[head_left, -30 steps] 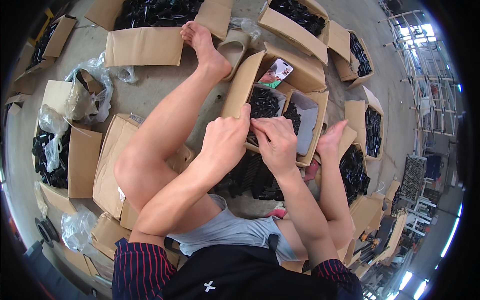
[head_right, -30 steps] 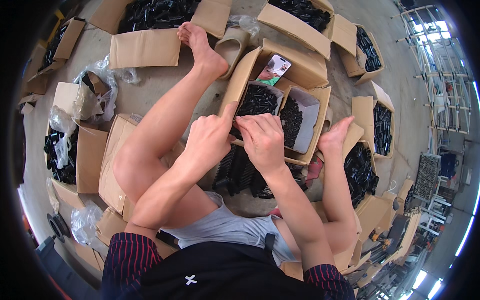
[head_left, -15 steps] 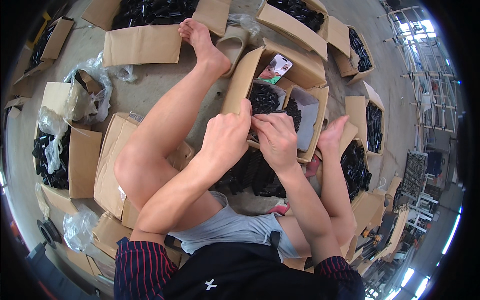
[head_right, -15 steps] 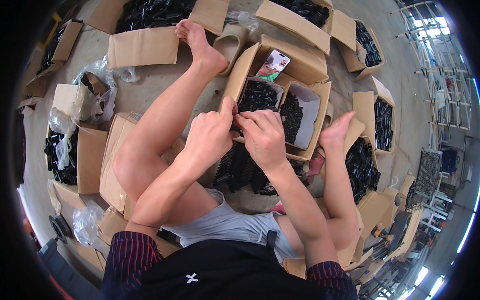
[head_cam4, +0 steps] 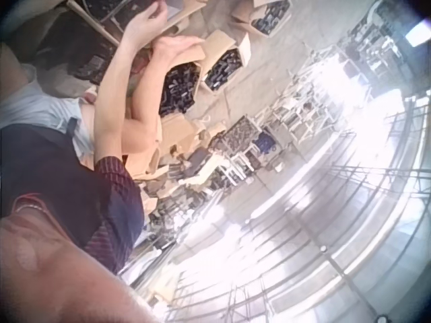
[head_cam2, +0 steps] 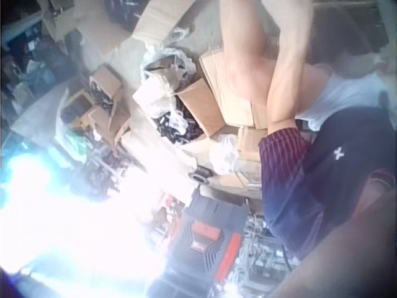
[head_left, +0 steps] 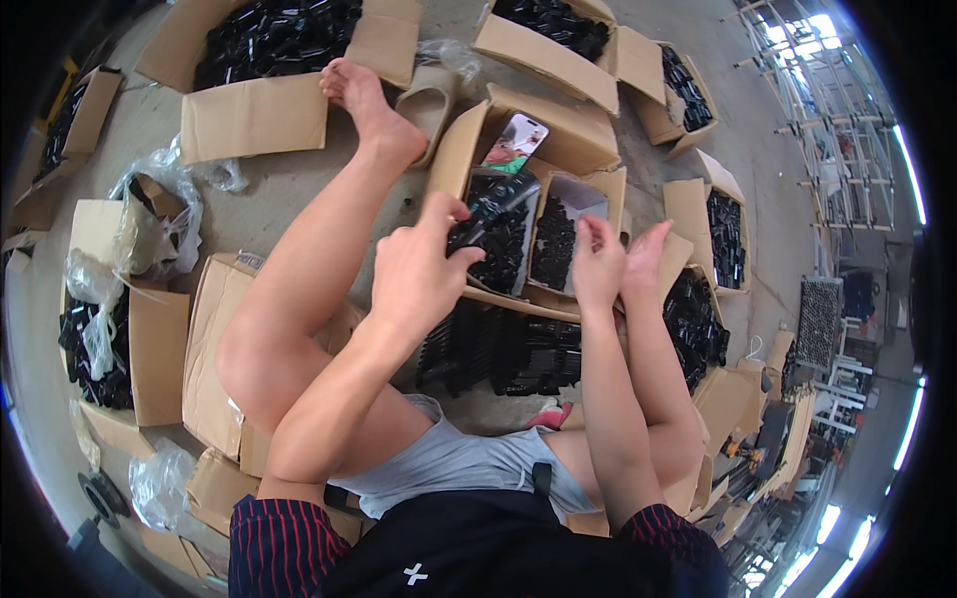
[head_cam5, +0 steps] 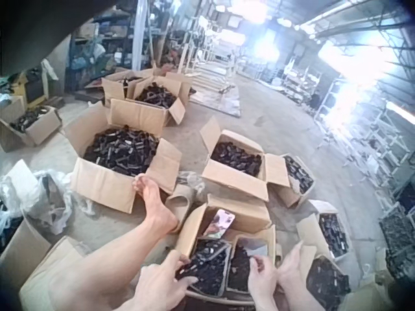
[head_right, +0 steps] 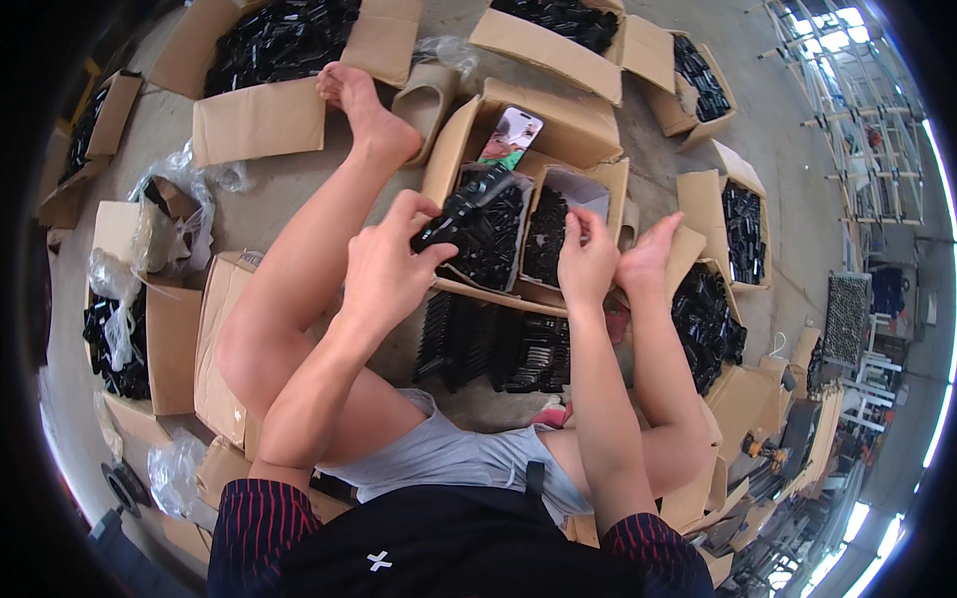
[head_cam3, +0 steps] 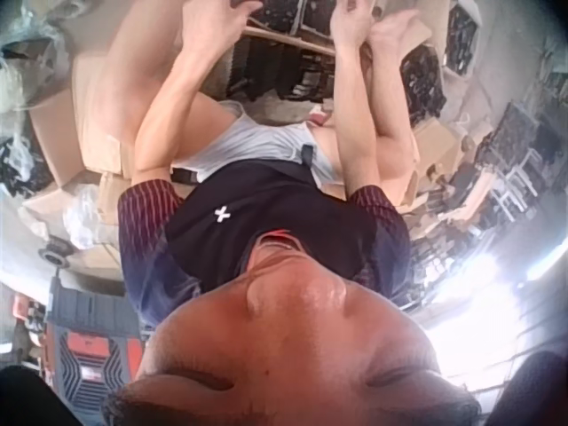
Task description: The person assembles small black plastic or metal components by picking up individual pieces from a box and fitting them together by hand while sitting on the floor.
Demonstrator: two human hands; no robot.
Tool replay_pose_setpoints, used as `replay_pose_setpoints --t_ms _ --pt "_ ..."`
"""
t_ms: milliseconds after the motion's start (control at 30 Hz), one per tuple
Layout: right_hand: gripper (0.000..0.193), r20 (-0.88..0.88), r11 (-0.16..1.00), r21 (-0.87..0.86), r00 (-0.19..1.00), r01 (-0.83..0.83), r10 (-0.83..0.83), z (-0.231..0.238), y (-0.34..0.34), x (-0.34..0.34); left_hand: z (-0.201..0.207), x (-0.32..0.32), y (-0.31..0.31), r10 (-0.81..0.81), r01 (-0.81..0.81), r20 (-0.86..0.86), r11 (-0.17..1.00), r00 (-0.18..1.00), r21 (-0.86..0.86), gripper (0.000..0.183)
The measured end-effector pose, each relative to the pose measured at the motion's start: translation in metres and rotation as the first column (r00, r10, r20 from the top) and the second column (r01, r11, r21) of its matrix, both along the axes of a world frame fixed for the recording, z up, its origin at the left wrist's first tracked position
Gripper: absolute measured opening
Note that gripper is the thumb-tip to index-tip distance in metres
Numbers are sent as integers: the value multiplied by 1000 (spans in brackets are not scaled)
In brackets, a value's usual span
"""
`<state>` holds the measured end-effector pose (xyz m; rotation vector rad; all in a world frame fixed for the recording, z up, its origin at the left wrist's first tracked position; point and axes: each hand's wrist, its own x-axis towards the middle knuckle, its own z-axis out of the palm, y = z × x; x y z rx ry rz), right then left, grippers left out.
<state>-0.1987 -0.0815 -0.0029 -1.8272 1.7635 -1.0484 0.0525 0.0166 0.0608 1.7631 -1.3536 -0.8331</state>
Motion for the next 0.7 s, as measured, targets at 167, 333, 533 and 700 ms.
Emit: replay_pose_setpoints --t_ms 167,333,533,700 --pt "26 -391 862 502 872 -66 294 -79 -16 -59 -20 -3 -11 150 -145 -357 989 922 41 34" --pt "29 -385 765 641 832 -71 399 -86 -23 -43 -26 -5 -13 389 -52 -875 919 289 392 20" --pt "32 -373 750 661 853 -32 366 -89 -29 -34 -35 -32 -6 339 9 -939 941 -63 339 12" --pt "29 -329 766 643 895 -21 300 -100 -30 -33 -32 -43 0 272 23 -942 962 -199 273 11"
